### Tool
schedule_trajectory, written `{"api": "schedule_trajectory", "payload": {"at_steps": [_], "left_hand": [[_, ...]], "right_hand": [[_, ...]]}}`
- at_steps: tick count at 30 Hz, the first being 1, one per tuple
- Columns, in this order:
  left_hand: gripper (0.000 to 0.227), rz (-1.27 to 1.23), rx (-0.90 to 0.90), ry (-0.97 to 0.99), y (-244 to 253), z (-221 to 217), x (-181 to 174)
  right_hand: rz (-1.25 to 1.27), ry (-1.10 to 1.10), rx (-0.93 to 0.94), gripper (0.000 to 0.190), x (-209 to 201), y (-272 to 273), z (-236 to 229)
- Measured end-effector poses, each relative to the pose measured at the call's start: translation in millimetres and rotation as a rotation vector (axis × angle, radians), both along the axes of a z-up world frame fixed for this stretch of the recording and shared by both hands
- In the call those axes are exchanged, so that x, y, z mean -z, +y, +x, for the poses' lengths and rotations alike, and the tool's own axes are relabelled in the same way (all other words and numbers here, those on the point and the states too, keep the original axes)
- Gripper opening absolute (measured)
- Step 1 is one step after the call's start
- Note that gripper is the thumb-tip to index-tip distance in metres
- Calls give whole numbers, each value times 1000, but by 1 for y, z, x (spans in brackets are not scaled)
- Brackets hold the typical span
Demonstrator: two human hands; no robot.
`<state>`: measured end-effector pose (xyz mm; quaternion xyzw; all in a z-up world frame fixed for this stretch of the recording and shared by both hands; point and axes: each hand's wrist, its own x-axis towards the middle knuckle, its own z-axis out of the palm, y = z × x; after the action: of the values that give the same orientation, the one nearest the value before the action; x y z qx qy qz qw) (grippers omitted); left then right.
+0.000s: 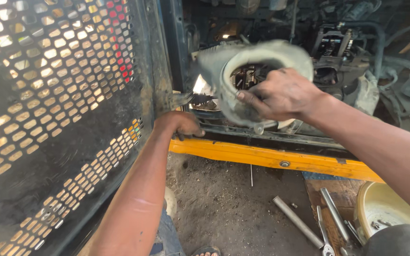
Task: The person removes and reattaches a plastic engine shroud on a vehicle engine by hand and using a wrench. They loosen and tighten bolts to secure the component within the engine compartment.
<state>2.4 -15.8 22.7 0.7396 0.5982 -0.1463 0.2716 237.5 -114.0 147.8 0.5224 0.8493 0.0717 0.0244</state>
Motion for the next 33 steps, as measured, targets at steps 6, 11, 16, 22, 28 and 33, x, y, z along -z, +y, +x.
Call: {"api": "schedule_trajectory", "payload": {"at_steps": [6,11,16,22,28,33], "left_hand": [[59,-23,-3,21,-1,-5,1],[59,4,18,17,-4,-3,0],[59,24,38,52,-5,1,-5],[53,-103,-49,-163,0,0,-3],[66,-194,-101,-600,9,26,24],[86,-438,-377,-1345,12,80,52]], "right_hand": [[-352,-77,109,61,2,-17,-9],[-244,-83,214,57,-22,-21,-13],[-215,-386,38,57,-8,-33,-18],[-209,173,116,56,14,-17,18],[92,1003,464,82,33,10,83],[-413,2077,-269,70,89,-1,143]]}}
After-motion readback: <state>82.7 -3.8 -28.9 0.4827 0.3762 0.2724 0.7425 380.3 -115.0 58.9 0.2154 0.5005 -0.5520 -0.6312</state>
